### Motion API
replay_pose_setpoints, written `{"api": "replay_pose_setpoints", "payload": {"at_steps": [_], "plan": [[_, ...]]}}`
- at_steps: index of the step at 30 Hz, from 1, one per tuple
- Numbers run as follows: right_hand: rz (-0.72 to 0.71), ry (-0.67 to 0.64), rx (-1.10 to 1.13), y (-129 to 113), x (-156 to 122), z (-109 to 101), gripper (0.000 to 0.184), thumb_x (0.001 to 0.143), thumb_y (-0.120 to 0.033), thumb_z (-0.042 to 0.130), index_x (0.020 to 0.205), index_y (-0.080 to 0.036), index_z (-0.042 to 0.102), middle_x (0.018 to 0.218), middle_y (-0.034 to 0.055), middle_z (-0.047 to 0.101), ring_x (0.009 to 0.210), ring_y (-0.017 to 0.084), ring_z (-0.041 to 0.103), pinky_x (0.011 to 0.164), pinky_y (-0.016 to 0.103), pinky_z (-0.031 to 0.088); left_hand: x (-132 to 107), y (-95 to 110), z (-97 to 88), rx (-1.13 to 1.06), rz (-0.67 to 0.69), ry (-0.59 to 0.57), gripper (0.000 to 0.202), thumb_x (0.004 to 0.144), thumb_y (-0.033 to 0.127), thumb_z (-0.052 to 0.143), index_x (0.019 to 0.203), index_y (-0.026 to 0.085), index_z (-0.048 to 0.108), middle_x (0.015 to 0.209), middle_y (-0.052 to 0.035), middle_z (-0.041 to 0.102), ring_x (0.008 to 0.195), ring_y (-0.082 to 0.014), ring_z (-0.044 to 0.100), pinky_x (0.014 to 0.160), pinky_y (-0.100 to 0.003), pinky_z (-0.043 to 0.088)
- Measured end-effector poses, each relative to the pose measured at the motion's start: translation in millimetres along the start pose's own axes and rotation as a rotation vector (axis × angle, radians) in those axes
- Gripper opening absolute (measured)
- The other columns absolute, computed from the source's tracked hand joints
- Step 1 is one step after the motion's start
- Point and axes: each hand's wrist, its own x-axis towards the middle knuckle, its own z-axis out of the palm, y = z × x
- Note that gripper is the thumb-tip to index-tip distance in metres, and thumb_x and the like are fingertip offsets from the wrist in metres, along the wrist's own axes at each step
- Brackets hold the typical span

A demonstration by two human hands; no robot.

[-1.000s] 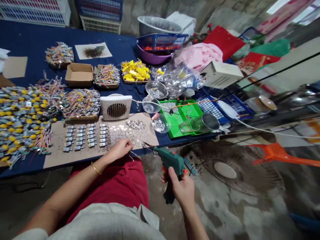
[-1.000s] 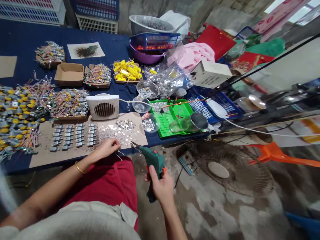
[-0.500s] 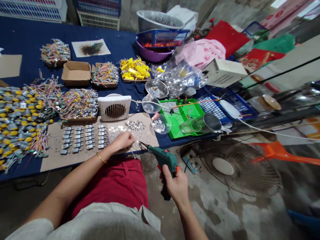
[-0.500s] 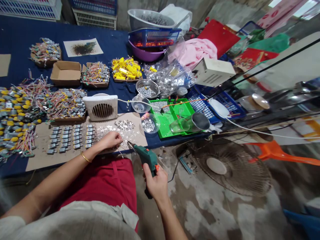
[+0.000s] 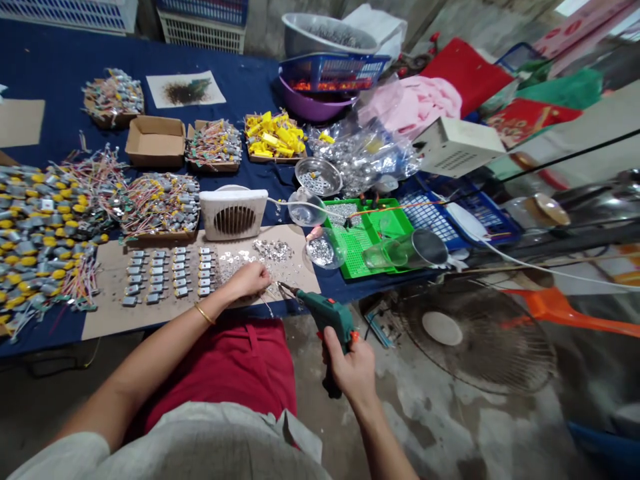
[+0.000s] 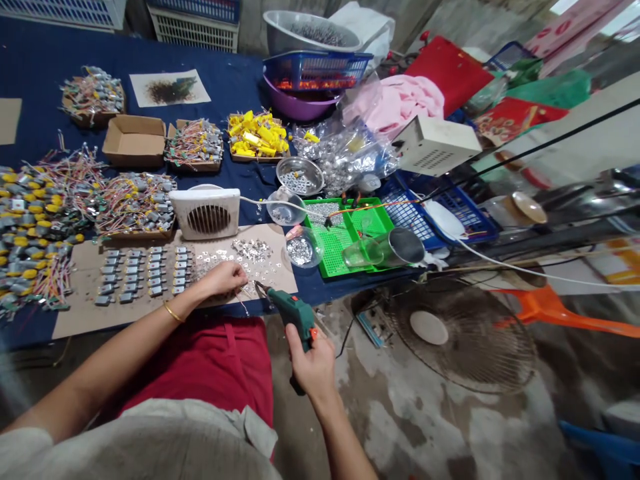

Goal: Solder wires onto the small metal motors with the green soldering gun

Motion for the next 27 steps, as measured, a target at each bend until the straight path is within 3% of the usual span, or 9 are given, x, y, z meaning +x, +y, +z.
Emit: {"api": "replay_pose_setpoints", "payload": {"at_steps": [18, 27], "plan": [[0.013, 0.003, -0.003, 1.3, 1.1, 2.9, 0.047, 0.088, -0.059, 0.047, 0.069, -0.02, 0.063, 0.051, 0.0036, 0.059, 0.055, 0.02, 0.06, 0.05, 0.027, 0.045, 0.9, 1.7, -1.8, 0.034, -0.04, -0.027, 0.023, 0.077, 0.025, 0.051, 0.06, 0.016, 0.063, 0.054, -0.0026, 0.063, 0.057, -0.0136, 0.057, 0.056, -0.021, 0.038], [-0.087, -0.051, -0.064, -3.6, 5.7, 1.7, 0.041, 0.091, -0.052, 0.047, 0.076, -0.02, 0.066, 0.057, 0.0057, 0.061, 0.061, 0.021, 0.062, 0.055, 0.027, 0.046, 1.2, 4.0, -3.4, 0.054, -0.04, -0.028, 0.02, 0.077, 0.023, 0.052, 0.061, 0.016, 0.063, 0.058, -0.0035, 0.065, 0.061, -0.0145, 0.057, 0.06, -0.021, 0.04]]}}
